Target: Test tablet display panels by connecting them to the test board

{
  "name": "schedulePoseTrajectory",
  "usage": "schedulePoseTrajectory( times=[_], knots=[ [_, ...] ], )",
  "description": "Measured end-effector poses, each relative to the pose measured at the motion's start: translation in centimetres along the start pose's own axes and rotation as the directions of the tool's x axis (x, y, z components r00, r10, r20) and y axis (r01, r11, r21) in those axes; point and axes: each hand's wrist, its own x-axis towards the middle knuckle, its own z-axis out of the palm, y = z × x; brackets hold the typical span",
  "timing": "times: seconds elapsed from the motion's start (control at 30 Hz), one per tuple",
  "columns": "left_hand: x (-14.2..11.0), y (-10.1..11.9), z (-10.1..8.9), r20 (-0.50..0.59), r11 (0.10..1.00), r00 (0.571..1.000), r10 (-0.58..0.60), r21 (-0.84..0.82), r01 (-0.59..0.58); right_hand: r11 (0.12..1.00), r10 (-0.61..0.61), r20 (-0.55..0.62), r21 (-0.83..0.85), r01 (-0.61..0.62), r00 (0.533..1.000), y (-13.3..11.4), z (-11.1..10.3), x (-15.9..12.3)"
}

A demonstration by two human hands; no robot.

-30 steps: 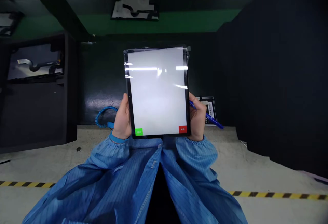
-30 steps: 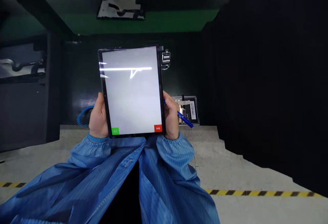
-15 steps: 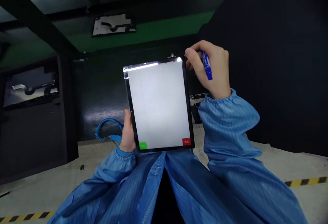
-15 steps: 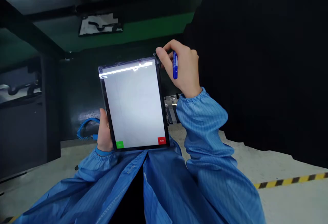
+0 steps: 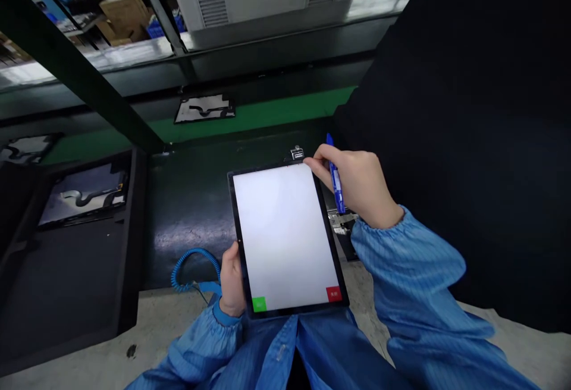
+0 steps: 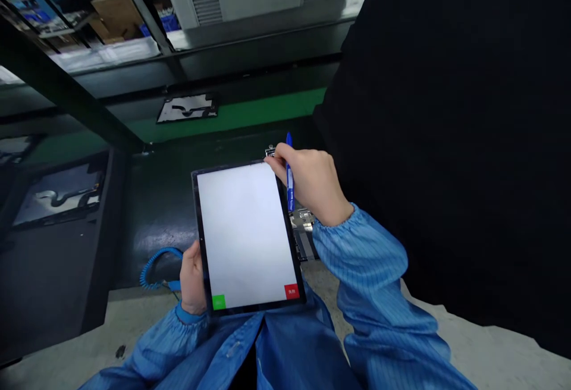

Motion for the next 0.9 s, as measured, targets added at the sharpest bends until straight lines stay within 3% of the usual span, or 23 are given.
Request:
schedulePoseTrajectory(
  times=[0.13,0.27,0.43,0.53,0.67,0.9],
  knots=[
    [0.5,-0.1,-0.2,-0.017,0.999,1.000,-0.013,-0.032,0.012,0.998,-0.039,0.037,0.048,0.037,0.999,-0.6,0.0,-0.3],
    [1.0,-0.1,-0.4,-0.042,0.999,0.999,0.017,0.036,-0.015,0.957,-0.099,0.136,0.284,0.057,0.986,-1.7,-0.8,0.4],
    [1.3,0.0,0.8,-0.117,0.996,0.992,0.047,0.081,-0.038,0.838,-0.276,0.299,0.541,0.076,0.913,-4.9,-2.4,3.2],
    [1.3,0.0,1.5,-0.155,0.995,0.985,0.069,0.088,-0.056,0.815,-0.358,0.302,0.564,0.137,0.884,-7.4,-2.5,5.1],
    [1.3,-0.2,1.4,-0.171,0.982,0.974,0.146,0.143,-0.122,0.826,-0.380,0.285,0.533,0.183,0.880,-10.2,-1.6,7.2],
    [0.9,-0.8,1.2,-0.098,0.991,0.992,0.080,0.113,-0.068,0.775,-0.320,0.312,0.629,0.058,0.895,-13.0,0.5,8.6]
  ],
)
